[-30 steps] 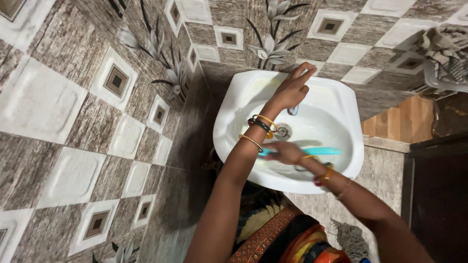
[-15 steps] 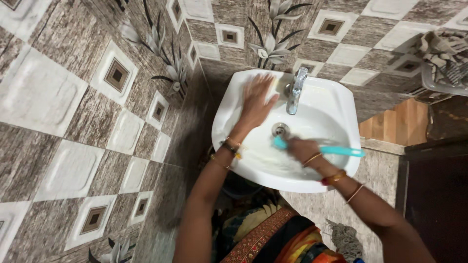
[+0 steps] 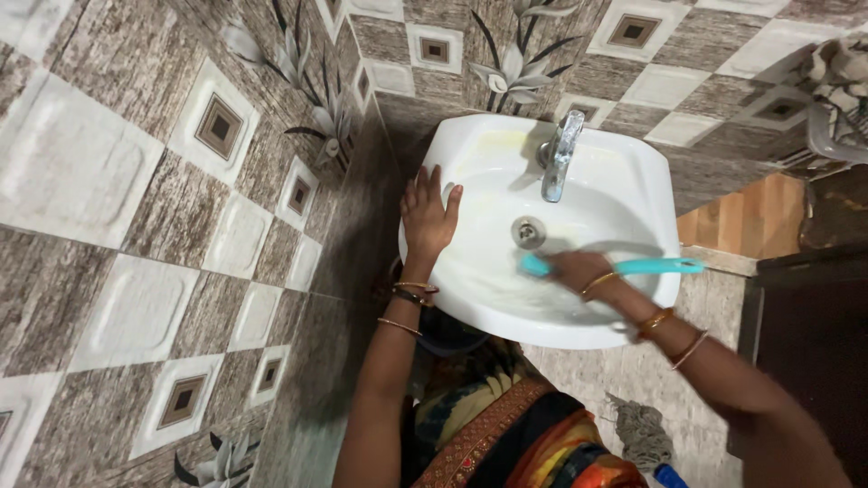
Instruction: The person scrubs a white bathroom sink using a blue scrub brush. They apply a cleaning agent and scrub the basin, faucet, and drain area repeatedly. The person rinses the brush and continues scrubbing different sections of the sink.
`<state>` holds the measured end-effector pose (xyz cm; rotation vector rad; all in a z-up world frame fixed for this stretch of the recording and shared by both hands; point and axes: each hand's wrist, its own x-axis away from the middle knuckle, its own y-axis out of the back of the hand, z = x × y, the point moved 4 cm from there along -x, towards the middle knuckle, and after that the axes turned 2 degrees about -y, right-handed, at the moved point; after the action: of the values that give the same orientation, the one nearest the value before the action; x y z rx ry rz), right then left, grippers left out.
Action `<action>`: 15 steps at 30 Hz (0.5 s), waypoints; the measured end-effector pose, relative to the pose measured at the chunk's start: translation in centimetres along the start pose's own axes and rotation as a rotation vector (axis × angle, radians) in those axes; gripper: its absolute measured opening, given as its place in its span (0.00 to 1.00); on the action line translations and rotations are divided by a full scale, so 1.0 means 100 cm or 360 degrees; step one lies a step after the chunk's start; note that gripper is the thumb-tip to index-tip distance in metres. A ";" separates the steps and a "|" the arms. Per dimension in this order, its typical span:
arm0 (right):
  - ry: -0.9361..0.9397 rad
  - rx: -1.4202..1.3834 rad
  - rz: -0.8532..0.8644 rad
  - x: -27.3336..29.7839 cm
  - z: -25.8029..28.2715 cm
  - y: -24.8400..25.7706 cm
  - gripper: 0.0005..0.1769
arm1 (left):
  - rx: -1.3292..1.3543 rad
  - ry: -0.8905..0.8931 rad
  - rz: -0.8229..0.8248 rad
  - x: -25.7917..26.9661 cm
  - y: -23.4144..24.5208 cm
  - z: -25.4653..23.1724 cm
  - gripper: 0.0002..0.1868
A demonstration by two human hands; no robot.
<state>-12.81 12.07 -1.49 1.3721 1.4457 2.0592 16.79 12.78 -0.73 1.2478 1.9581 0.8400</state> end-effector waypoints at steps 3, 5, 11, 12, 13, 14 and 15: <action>-0.0210 0.0361 -0.0164 0.004 -0.047 0.022 0.57 | -0.0008 0.0043 0.0024 0.000 0.004 -0.004 0.38; -0.0262 -0.0030 -0.0440 -0.016 -0.022 0.028 0.37 | 0.0009 0.0038 0.0065 -0.001 0.005 -0.003 0.38; -0.0185 -0.0308 0.0163 0.005 0.081 0.037 0.36 | -0.0001 -0.0001 -0.0020 0.004 0.001 0.002 0.36; -0.0136 -0.0496 0.0290 0.017 0.089 0.035 0.35 | -0.0012 -0.0010 -0.0046 0.003 0.000 0.002 0.36; -0.0036 -0.0481 0.0220 0.029 0.086 0.037 0.35 | -0.0023 -0.0022 -0.0057 0.002 -0.001 0.001 0.36; 0.0064 -0.0465 0.0150 0.042 0.075 0.039 0.36 | -0.0033 -0.0034 -0.0068 0.001 -0.001 0.001 0.36; 0.0167 -0.0451 0.0079 0.049 0.066 0.039 0.36 | -0.0047 -0.0047 -0.0079 0.001 -0.001 0.001 0.37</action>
<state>-8.90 17.39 4.75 1.2134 1.1111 2.2932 16.82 12.83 -0.86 1.1829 1.9384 0.8184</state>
